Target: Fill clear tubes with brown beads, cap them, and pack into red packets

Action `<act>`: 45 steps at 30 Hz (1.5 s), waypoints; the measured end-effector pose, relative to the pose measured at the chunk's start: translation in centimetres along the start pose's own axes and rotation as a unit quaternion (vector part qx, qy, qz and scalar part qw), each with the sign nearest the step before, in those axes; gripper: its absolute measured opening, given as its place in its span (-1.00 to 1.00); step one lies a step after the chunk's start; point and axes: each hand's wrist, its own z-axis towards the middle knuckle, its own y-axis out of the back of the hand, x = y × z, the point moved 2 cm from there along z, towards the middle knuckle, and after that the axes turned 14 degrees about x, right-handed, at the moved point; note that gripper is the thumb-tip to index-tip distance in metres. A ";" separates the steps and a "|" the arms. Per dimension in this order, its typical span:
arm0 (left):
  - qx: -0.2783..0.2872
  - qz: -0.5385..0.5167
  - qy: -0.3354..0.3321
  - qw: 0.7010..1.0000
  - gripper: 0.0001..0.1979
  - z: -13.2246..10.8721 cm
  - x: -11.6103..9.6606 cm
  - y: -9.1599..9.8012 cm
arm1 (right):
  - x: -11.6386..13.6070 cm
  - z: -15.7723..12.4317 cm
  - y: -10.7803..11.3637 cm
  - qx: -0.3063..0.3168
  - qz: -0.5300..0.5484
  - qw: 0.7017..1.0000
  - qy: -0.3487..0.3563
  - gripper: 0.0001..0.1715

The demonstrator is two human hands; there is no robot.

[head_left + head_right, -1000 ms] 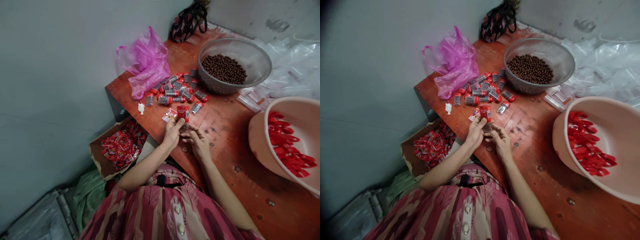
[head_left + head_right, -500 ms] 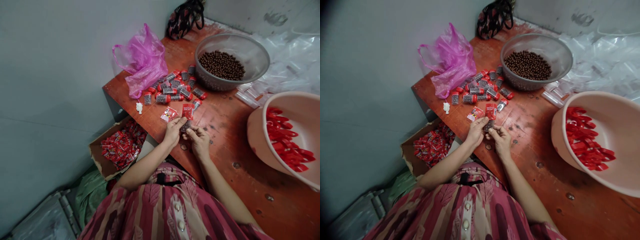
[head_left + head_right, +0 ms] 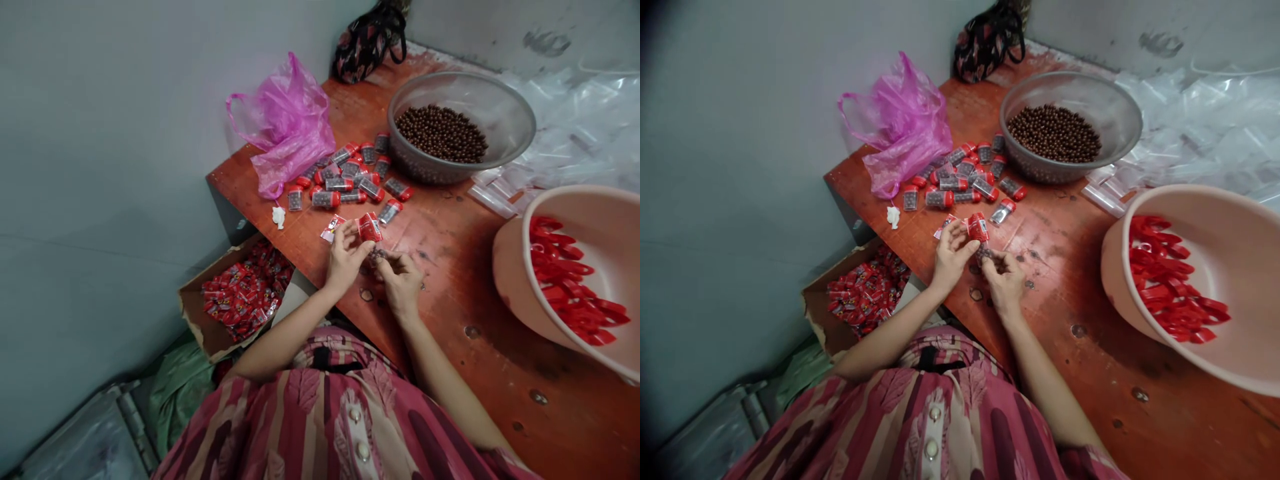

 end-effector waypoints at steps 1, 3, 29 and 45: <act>0.002 0.095 -0.042 0.995 -0.64 -0.1 -0.1 0.3 | 0.0 -0.1 0.0 0.004 -0.042 0.999 0.009 -0.71; 0.024 0.272 -0.117 0.955 -0.76 -0.2 -0.3 0.7 | -0.1 -0.2 -0.1 0.013 -0.133 0.990 0.035 -0.71; 0.081 0.498 -0.175 0.845 -0.88 0.9 0.4 1.8 | -0.3 -0.9 -1.5 -0.030 -0.489 0.825 0.282 -0.76; 0.094 0.396 -0.107 0.907 -0.88 0.2 0.4 2.8 | -0.4 -0.7 -2.1 -0.010 -0.503 0.840 0.205 -0.72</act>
